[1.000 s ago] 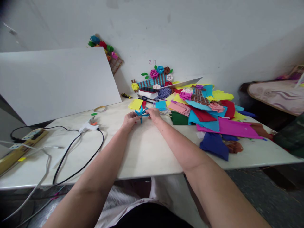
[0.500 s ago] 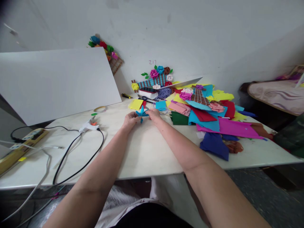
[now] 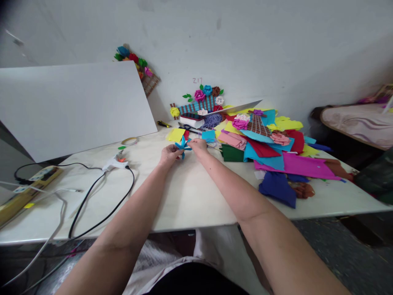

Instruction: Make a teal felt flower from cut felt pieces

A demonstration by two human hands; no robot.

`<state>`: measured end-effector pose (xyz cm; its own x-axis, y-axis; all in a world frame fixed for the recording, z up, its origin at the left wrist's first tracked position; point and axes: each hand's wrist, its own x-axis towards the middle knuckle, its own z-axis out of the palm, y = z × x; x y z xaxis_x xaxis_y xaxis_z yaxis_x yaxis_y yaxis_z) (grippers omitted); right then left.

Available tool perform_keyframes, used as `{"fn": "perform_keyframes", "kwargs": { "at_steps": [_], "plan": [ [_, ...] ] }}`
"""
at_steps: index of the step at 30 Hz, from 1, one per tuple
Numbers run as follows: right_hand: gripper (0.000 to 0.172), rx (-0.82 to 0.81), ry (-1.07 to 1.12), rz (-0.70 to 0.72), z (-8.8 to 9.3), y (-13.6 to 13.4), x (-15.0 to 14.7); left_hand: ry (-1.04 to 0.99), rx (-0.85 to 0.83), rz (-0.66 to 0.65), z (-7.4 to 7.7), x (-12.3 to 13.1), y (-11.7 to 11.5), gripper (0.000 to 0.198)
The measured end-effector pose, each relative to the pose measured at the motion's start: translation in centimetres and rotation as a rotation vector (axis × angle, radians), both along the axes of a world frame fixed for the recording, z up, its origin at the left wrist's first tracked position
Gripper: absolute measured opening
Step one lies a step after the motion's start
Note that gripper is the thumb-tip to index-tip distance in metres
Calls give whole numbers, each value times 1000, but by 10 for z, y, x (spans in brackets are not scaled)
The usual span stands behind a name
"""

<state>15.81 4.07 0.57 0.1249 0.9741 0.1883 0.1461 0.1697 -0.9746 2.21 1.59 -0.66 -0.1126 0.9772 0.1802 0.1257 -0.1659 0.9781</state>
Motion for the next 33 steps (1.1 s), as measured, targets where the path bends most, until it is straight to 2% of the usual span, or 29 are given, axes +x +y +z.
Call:
{"fn": "perform_keyframes", "kwargs": {
  "at_steps": [3,8,22,29,33],
  "plan": [
    [12,-28,87,7,2,-2,-4,-86,-36,-17,1,0,-1,24],
    [11,-39,83,-21,3,-3,-6,-247,-46,-46,2,1,-3,27],
    [10,-24,92,-87,1,-4,-13,-306,-69,-35,0,1,-2,26],
    [10,85,-125,-145,-4,0,-14,-329,-55,-16,-5,2,3,25],
    [8,154,-238,-192,1,-4,-15,-341,-57,-8,-5,2,3,22]
  ]
}}
